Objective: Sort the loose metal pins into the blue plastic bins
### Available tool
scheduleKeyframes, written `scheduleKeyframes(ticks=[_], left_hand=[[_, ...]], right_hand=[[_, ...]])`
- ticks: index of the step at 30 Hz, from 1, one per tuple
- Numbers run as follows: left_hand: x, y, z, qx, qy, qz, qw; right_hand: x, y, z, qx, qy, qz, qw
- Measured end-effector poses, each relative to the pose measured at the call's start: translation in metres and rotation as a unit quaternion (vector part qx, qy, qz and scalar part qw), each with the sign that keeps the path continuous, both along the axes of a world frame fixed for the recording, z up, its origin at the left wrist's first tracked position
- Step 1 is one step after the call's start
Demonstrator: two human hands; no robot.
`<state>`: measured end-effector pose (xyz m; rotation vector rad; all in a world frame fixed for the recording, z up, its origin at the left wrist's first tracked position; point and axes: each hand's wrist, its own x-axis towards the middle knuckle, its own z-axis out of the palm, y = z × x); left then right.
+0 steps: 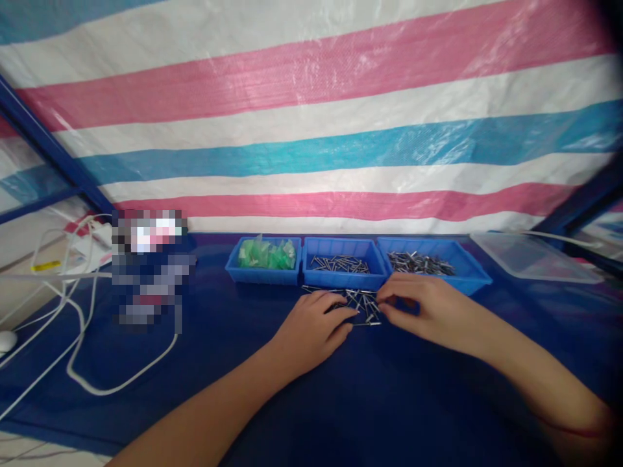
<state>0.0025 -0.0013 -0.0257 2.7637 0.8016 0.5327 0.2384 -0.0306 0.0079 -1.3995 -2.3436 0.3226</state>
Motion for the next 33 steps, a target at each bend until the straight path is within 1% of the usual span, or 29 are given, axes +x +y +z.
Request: scheduleKeyframes(ticks=[2, 4, 7, 8, 10, 18, 22, 25, 27, 29, 31, 33], left_hand=[[-0.001, 0.001, 0.003, 0.009, -0.004, 0.014, 1.000], [-0.003, 0.003, 0.007, 0.026, -0.005, 0.056, 0.998], [-0.006, 0.005, 0.011, 0.052, 0.025, 0.139, 0.989], [-0.006, 0.006, 0.011, 0.056, 0.039, 0.158, 0.985], [-0.008, 0.007, 0.010, 0.058, 0.065, 0.177, 0.980], [-0.010, 0.012, 0.001, 0.048, 0.099, 0.164, 0.980], [-0.013, 0.016, 0.003, 0.024, 0.102, 0.160, 0.982], [-0.014, 0.018, 0.006, 0.019, 0.100, 0.147, 0.984], [-0.013, 0.017, 0.010, 0.014, 0.058, 0.121, 0.991], [-0.010, 0.014, 0.014, -0.018, -0.028, 0.095, 0.995], [-0.006, 0.008, 0.018, -0.086, -0.127, 0.092, 0.984], [0.000, 0.002, 0.019, -0.173, -0.200, 0.100, 0.959]], right_hand=[[-0.007, -0.002, -0.001, -0.047, -0.014, 0.030, 0.998], [-0.011, -0.002, -0.002, -0.073, -0.022, 0.038, 0.996], [-0.014, -0.003, -0.002, -0.087, -0.022, 0.034, 0.995], [-0.014, -0.003, -0.002, -0.087, -0.023, 0.031, 0.995], [-0.015, -0.003, -0.003, -0.085, -0.029, 0.024, 0.996], [-0.018, -0.001, -0.007, -0.056, -0.033, -0.014, 0.998], [-0.020, -0.001, -0.007, -0.061, -0.032, -0.009, 0.998], [-0.024, -0.003, -0.007, -0.061, -0.029, 0.001, 0.998], [-0.028, -0.005, -0.008, -0.052, -0.025, 0.004, 0.998], [-0.034, -0.007, -0.009, -0.031, -0.008, 0.002, 0.999], [-0.041, -0.010, -0.010, -0.008, 0.031, 0.002, 0.999], [-0.046, -0.012, -0.011, 0.003, 0.087, 0.009, 0.996]])
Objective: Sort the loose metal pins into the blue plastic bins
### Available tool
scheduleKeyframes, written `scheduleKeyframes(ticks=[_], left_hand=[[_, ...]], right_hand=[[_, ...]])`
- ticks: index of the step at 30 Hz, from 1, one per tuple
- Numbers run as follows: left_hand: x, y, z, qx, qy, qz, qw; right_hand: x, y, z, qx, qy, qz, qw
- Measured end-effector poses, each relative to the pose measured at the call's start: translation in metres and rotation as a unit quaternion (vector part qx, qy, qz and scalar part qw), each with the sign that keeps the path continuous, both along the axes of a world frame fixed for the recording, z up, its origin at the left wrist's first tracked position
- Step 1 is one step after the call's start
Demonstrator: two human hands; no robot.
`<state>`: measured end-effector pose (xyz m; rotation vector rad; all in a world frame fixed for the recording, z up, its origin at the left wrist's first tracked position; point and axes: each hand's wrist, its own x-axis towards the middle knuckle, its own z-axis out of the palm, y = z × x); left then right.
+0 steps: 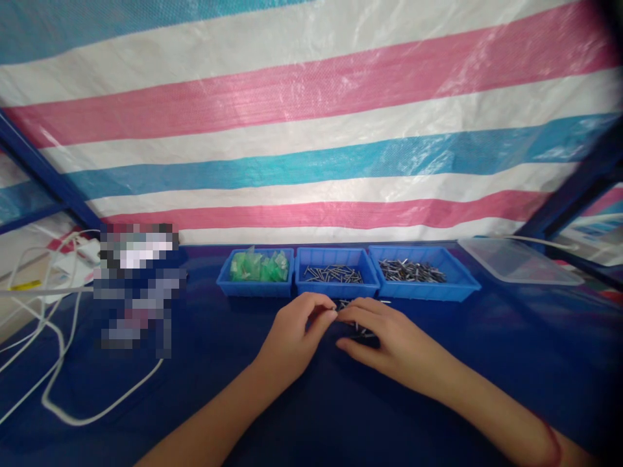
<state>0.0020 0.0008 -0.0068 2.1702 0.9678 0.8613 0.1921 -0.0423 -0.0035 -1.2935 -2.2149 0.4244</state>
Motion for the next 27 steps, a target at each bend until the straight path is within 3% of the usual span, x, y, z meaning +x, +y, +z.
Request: scheduleKeyframes(ticks=[3, 6, 10, 15, 19, 27], left_hand=[[0.006, -0.006, -0.003, -0.114, -0.093, 0.000, 0.989], [0.007, -0.007, -0.007, -0.158, -0.121, 0.012, 0.980], [0.007, -0.007, -0.008, -0.138, -0.058, 0.011, 0.989], [0.007, -0.010, -0.005, -0.099, -0.022, -0.021, 0.995], [0.007, -0.010, -0.007, -0.102, -0.030, -0.011, 0.994], [0.008, -0.006, -0.014, -0.108, -0.065, 0.012, 0.992]], right_hand=[[-0.003, 0.000, 0.000, -0.008, 0.068, 0.007, 0.998], [0.001, 0.003, 0.001, -0.031, 0.114, -0.028, 0.993], [0.005, 0.006, 0.000, -0.065, 0.203, -0.092, 0.973], [0.002, 0.006, -0.004, -0.109, 0.263, -0.065, 0.956], [-0.002, 0.006, -0.009, -0.111, 0.297, -0.092, 0.944], [0.001, 0.003, 0.000, -0.037, 0.236, -0.053, 0.970]])
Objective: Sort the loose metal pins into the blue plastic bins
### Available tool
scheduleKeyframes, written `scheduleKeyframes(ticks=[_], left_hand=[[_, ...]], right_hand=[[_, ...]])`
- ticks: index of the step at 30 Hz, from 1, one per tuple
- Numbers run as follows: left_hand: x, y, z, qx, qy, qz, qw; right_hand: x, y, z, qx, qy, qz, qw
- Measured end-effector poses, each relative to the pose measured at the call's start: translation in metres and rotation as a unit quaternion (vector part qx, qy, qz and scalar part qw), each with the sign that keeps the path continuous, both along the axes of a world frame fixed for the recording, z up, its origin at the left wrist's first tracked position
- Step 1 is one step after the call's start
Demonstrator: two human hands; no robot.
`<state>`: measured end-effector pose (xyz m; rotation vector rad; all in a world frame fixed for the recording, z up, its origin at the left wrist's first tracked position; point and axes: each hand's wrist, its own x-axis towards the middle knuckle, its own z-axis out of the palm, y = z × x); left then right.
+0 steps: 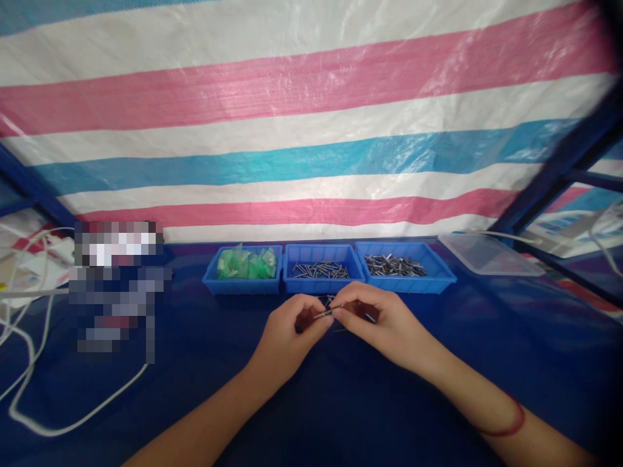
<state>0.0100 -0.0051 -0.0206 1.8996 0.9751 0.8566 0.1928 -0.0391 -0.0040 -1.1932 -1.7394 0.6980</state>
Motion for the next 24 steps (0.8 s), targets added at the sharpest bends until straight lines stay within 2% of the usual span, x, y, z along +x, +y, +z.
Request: scheduleKeyframes(ticks=[4, 6, 9, 12, 13, 15, 18, 21, 24], left_hand=[[-0.001, 0.000, 0.004, 0.032, 0.017, 0.007, 0.999], [-0.001, 0.000, 0.006, 0.063, 0.048, 0.005, 0.997], [-0.001, 0.001, 0.007, 0.147, 0.113, -0.022, 0.982], [-0.002, 0.001, 0.005, 0.221, 0.188, -0.071, 0.954], [-0.002, 0.001, 0.004, 0.236, 0.212, -0.087, 0.944], [-0.003, 0.000, 0.002, 0.255, 0.248, -0.114, 0.928], [-0.002, 0.000, 0.001, 0.265, 0.266, -0.127, 0.918], [-0.001, 0.000, 0.000, 0.263, 0.270, -0.120, 0.918], [0.000, 0.001, 0.000, 0.267, 0.272, -0.111, 0.918]], right_hand=[[0.007, 0.002, 0.010, 0.043, -0.073, 0.030, 0.996], [0.016, 0.003, 0.016, 0.065, -0.107, 0.007, 0.992], [0.041, 0.007, 0.023, 0.108, -0.168, -0.122, 0.972], [0.074, 0.012, 0.022, 0.137, -0.249, -0.302, 0.910], [0.084, 0.015, 0.020, 0.136, -0.276, -0.340, 0.889], [0.099, 0.020, 0.014, 0.126, -0.330, -0.348, 0.868], [0.103, 0.024, 0.010, 0.132, -0.352, -0.330, 0.866], [0.085, 0.020, 0.013, 0.139, -0.320, -0.298, 0.888], [0.058, 0.011, 0.019, 0.146, -0.288, -0.220, 0.921]])
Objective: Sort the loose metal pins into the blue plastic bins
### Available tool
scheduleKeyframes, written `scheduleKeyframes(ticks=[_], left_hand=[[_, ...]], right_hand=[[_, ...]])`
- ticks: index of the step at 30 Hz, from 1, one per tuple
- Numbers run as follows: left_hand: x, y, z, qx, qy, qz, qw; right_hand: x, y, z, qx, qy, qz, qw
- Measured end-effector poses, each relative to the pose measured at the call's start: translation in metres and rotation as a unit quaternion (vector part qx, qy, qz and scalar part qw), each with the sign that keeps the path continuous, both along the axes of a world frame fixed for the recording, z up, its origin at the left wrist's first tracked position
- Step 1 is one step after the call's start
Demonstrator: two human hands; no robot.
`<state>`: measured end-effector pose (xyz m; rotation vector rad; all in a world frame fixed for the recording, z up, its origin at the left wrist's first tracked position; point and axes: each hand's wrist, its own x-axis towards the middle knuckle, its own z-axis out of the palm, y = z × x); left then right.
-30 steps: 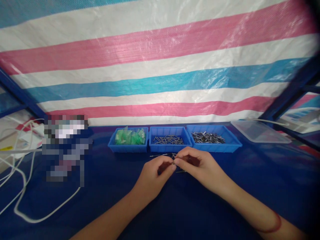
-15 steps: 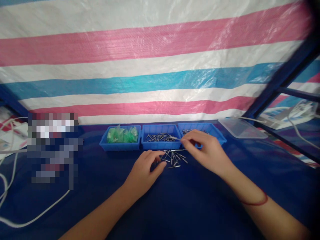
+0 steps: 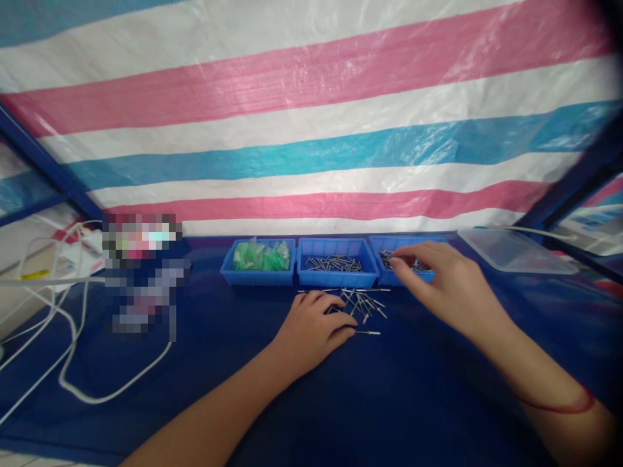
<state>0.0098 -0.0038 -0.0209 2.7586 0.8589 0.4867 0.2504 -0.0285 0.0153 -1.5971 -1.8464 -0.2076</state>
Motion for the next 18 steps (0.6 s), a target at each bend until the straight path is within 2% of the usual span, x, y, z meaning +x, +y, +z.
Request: scheduleKeyframes(ticks=[4, 6, 12, 15, 18], left_hand=[[-0.001, 0.001, -0.001, 0.009, 0.006, 0.003, 1.000], [-0.001, 0.001, -0.002, 0.008, 0.011, 0.011, 1.000], [-0.002, 0.004, -0.004, 0.000, -0.006, 0.046, 0.999], [-0.002, 0.006, -0.004, -0.042, -0.089, 0.059, 0.993], [-0.001, 0.006, -0.004, -0.118, -0.193, 0.070, 0.972]], right_hand=[[-0.029, -0.009, 0.000, -0.049, -0.018, 0.137, 0.989], [-0.036, -0.010, -0.004, -0.084, -0.038, 0.183, 0.979], [-0.042, -0.010, -0.014, -0.140, -0.052, 0.218, 0.964], [-0.044, -0.009, -0.019, -0.141, -0.025, 0.220, 0.965], [-0.046, -0.008, -0.023, -0.135, 0.016, 0.229, 0.964]])
